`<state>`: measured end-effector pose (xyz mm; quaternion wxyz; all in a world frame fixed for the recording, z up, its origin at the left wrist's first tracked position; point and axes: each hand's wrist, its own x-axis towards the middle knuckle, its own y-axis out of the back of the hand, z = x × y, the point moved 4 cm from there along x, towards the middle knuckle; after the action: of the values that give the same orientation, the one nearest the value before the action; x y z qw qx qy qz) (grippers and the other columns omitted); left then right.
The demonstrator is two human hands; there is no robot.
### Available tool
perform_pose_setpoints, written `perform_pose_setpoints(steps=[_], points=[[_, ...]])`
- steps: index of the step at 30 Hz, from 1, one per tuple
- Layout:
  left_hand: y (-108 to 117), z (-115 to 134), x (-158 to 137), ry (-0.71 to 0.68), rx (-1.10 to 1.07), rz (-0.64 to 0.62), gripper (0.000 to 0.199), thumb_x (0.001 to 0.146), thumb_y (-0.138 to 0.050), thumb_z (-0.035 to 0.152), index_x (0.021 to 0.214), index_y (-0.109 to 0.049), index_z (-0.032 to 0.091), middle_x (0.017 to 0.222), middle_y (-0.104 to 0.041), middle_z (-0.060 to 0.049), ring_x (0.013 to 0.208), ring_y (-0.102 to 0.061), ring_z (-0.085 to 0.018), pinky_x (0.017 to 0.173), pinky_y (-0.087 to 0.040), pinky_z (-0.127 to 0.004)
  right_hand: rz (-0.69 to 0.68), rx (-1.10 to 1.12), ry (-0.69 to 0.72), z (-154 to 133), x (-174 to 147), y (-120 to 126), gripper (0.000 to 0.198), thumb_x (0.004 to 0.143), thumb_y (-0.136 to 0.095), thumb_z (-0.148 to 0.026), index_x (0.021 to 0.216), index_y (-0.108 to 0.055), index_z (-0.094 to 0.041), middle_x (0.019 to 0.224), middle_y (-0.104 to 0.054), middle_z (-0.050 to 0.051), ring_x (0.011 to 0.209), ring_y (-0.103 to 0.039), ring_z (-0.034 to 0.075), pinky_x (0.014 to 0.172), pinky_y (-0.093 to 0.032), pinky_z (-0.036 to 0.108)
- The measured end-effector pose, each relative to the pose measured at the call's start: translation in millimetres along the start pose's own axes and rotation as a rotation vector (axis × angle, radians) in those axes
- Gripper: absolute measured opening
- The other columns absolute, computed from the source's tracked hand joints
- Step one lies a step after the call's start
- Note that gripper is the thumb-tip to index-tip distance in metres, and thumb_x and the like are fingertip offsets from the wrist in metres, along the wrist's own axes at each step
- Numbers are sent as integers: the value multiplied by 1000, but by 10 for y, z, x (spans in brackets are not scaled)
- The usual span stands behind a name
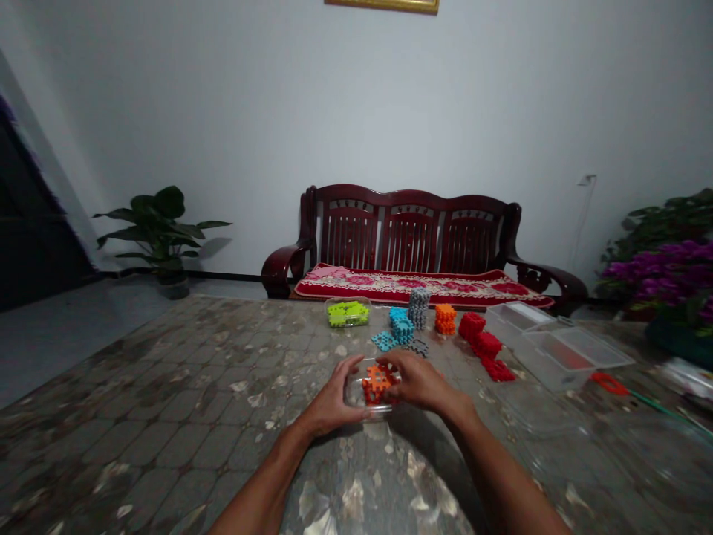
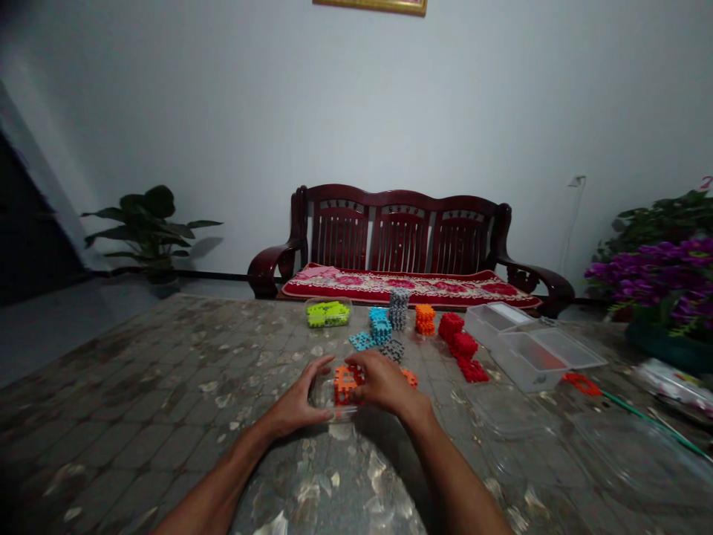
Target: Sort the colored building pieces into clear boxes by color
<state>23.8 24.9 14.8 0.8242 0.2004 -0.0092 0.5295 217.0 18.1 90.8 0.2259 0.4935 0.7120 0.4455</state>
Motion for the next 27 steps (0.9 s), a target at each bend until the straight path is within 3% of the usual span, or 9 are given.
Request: perform_pose_setpoints(steps=[4,7,11,15,20,23,27], points=[[4,36,-1,-7,6,2,101,61,-89,32,147,-37,24,151,-42,-13,138,-46,-33,117,-37,-50,-61,-65,36,-133,94,-135,54,71,-73,-19,125,-67,-21,122,-70,9,109,-65,26,92,-49,34],[0,33,-5,9,-28,1,100,61,-87,28,148,-37,25,153,-40,-12,138,-45,-33,116,-39,-49,26,-16,54,-98,95,-122,44,77,-68,-20,121,-69,-22,119,-72,8,105,-67,24,89,-50,32],[-1,15,-9,13,-24,6,98,61,-84,24,148,-38,25,153,-39,-12,138,-46,-33,116,-38,-48,219,135,-65,267,24,75,32,82,-60,-23,111,-73,-19,107,-75,8,94,-69,23,86,-53,35],[6,10,-5,14,-12,2,98,61,-84,25,147,-38,26,153,-39,-12,137,-46,-33,116,-38,-49,315,146,-223,789,-151,268,34,78,-59,-24,108,-74,-18,108,-76,10,97,-70,27,88,-54,40],[13,23,-4,21,9,5,96,61,-83,24,147,-39,25,152,-41,-13,137,-47,-33,116,-39,-48,221,80,-287,1152,-396,215,54,68,-72,-30,121,-70,-19,127,-70,10,117,-64,31,101,-48,43],[13,27,-7,25,31,5,95,64,-84,27,147,-39,26,152,-42,-12,137,-47,-33,116,-38,-49,157,-31,-310,1177,-458,130,66,62,-78,-29,127,-67,-20,131,-68,11,122,-60,34,105,-45,46],[11,10,-8,26,28,4,94,64,-84,30,147,-39,26,153,-40,-13,137,-47,-33,116,-39,-49,129,-120,-317,1136,-461,82,62,66,-73,-25,127,-67,-18,129,-68,13,121,-59,34,104,-44,45]])
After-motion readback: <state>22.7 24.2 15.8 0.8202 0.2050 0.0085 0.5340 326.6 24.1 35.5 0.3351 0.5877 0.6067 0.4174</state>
